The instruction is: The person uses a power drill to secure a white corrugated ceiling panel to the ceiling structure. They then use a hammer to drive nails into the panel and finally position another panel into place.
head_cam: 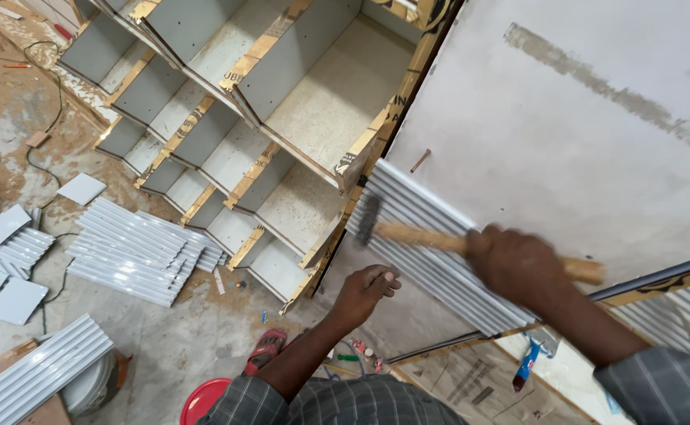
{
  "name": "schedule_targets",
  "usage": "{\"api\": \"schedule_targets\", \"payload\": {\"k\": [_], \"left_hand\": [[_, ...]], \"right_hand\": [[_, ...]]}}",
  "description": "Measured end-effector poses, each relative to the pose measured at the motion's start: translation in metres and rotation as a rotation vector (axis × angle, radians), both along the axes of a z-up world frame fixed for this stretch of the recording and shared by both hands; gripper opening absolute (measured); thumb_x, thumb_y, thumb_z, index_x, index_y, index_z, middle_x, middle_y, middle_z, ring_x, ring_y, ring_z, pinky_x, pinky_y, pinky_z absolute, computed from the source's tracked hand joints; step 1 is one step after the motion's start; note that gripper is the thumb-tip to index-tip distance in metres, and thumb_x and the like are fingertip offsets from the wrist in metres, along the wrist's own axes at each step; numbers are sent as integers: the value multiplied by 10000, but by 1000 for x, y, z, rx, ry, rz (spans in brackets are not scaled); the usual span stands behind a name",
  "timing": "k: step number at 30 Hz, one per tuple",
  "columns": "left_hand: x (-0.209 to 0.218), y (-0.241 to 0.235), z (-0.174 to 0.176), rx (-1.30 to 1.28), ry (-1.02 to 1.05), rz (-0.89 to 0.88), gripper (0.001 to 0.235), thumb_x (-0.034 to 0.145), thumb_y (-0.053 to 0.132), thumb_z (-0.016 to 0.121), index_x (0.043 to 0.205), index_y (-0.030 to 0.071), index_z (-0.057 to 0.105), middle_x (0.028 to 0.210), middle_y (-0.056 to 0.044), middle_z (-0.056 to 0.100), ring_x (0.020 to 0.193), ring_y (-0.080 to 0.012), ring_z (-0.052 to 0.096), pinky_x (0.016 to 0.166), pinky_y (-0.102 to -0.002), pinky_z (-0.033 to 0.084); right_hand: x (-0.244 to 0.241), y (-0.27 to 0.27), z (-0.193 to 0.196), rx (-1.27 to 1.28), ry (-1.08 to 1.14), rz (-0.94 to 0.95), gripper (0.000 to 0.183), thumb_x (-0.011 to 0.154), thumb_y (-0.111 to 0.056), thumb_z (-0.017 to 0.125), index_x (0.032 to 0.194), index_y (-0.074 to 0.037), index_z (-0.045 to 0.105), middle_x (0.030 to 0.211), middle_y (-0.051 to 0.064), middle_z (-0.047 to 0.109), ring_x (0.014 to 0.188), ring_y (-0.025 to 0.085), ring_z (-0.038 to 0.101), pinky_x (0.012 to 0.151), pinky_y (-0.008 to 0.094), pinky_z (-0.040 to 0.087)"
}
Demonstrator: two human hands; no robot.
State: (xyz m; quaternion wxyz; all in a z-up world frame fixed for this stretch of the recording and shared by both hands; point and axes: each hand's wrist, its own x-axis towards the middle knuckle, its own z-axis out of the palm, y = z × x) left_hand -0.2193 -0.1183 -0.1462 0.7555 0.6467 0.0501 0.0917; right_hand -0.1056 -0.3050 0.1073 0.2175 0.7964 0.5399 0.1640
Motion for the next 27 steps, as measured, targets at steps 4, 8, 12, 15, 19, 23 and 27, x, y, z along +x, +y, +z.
{"api": "schedule_targets", "payload": {"k": [4,8,12,15,19,23,27], "left_hand": [[27,-4,14,303,-100,34,379,1033,289,512,1253,11,647,1104,-117,730,924,-173,715,850,-315,600],[25,-9,27,70,-171,99,375,1035,251,566,1302,-1,644,1173,-136,734,1059,-193,711,929,-336,550],[37,-5,42,189,70,138,422,1020,297,586,1325,10,642,1136,-232,747,1027,-325,704,897,-385,552],[54,-11,46,107,-158,36,665,963,388,564,1510,74,354,1501,-188,479,1309,-298,582,1024,-366,555],[68,-28,35,994,-157,436,625,1006,531,576,1508,197,413,1588,-380,358,1460,-501,364,1189,-484,350],[90,-29,22,443,-124,79,773,989,435,526,1575,-5,278,1598,-291,376,1498,-420,364,1212,-463,316],[130,-34,12,747,-415,214,860,1054,370,594,1564,-154,142,1621,-416,222,1545,-521,218,1262,-499,237]], "right_hand": [[1,2,-3,107,58,275,269,920,-297,619,957,-31,598,662,108,641,507,257,650,412,446,536],[15,2,0,112,197,-306,288,946,-331,641,920,-54,569,759,105,642,579,263,668,465,433,560],[9,-6,-12,124,153,-29,328,957,-376,637,955,-53,579,722,113,663,582,278,680,490,431,561],[7,-8,-12,159,76,265,280,945,-324,621,996,-50,594,705,108,671,574,275,681,497,433,557],[22,-3,11,126,193,-175,299,937,-368,625,968,-75,573,741,98,664,583,276,673,521,434,568],[13,2,13,175,136,-92,313,912,-377,668,899,-75,587,726,119,648,571,276,661,512,432,560],[-2,-3,-3,192,45,345,234,945,-299,614,941,-65,608,688,93,643,552,255,665,461,428,538]]}}
